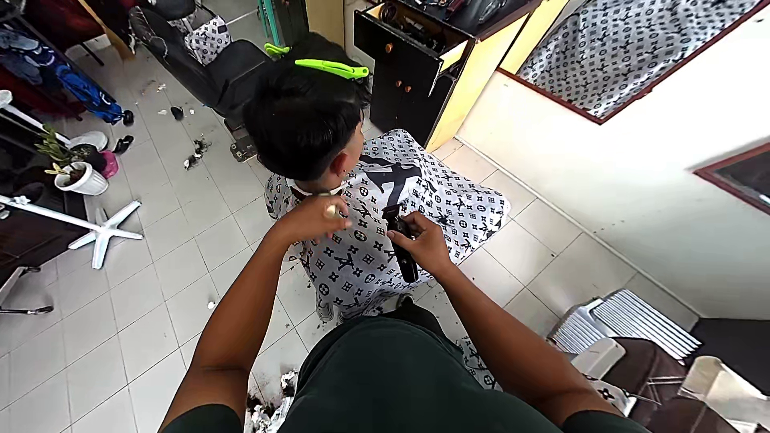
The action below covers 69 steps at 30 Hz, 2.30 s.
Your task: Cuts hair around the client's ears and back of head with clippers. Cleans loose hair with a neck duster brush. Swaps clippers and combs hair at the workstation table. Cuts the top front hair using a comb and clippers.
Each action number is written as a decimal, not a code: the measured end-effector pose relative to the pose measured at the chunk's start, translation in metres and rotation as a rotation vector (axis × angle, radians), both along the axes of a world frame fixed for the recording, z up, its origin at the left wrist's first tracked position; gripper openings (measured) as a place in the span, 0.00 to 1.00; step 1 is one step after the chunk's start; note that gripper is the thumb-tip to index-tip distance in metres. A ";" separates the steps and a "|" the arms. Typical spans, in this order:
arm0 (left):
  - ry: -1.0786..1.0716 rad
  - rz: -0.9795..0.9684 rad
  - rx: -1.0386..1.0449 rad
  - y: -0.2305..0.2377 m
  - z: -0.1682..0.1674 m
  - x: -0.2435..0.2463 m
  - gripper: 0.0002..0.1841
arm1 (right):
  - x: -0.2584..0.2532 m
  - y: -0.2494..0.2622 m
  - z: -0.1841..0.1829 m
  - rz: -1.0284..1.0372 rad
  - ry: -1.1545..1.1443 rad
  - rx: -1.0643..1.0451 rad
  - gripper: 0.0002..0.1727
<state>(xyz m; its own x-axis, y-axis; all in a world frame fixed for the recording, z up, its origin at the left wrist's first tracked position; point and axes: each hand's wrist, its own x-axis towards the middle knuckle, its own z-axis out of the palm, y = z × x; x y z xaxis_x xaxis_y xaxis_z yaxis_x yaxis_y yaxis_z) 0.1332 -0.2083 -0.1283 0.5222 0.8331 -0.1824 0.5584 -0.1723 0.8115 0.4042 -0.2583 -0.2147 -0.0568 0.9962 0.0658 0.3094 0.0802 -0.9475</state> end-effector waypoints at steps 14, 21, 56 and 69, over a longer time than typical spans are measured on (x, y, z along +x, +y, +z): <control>-0.479 0.155 -0.068 -0.002 0.022 0.018 0.06 | 0.018 0.005 0.004 0.028 0.131 0.025 0.11; -0.597 0.156 -0.034 0.000 0.014 0.024 0.09 | 0.031 0.033 0.019 0.172 0.172 0.062 0.11; -0.548 0.852 0.434 0.027 0.003 -0.022 0.51 | -0.058 0.106 0.068 0.586 -0.241 0.205 0.21; -0.540 0.841 0.404 0.024 0.001 -0.023 0.52 | -0.064 0.109 0.063 0.540 -0.229 0.221 0.20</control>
<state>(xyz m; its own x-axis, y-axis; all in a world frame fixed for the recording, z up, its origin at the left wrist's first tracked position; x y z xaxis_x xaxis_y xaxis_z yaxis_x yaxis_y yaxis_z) 0.1103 -0.1846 -0.1269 -0.3170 0.9094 0.2694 0.2076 -0.2106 0.9553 0.3401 -0.1493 -0.1516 -0.5853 0.7875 0.1930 0.3643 0.4681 -0.8051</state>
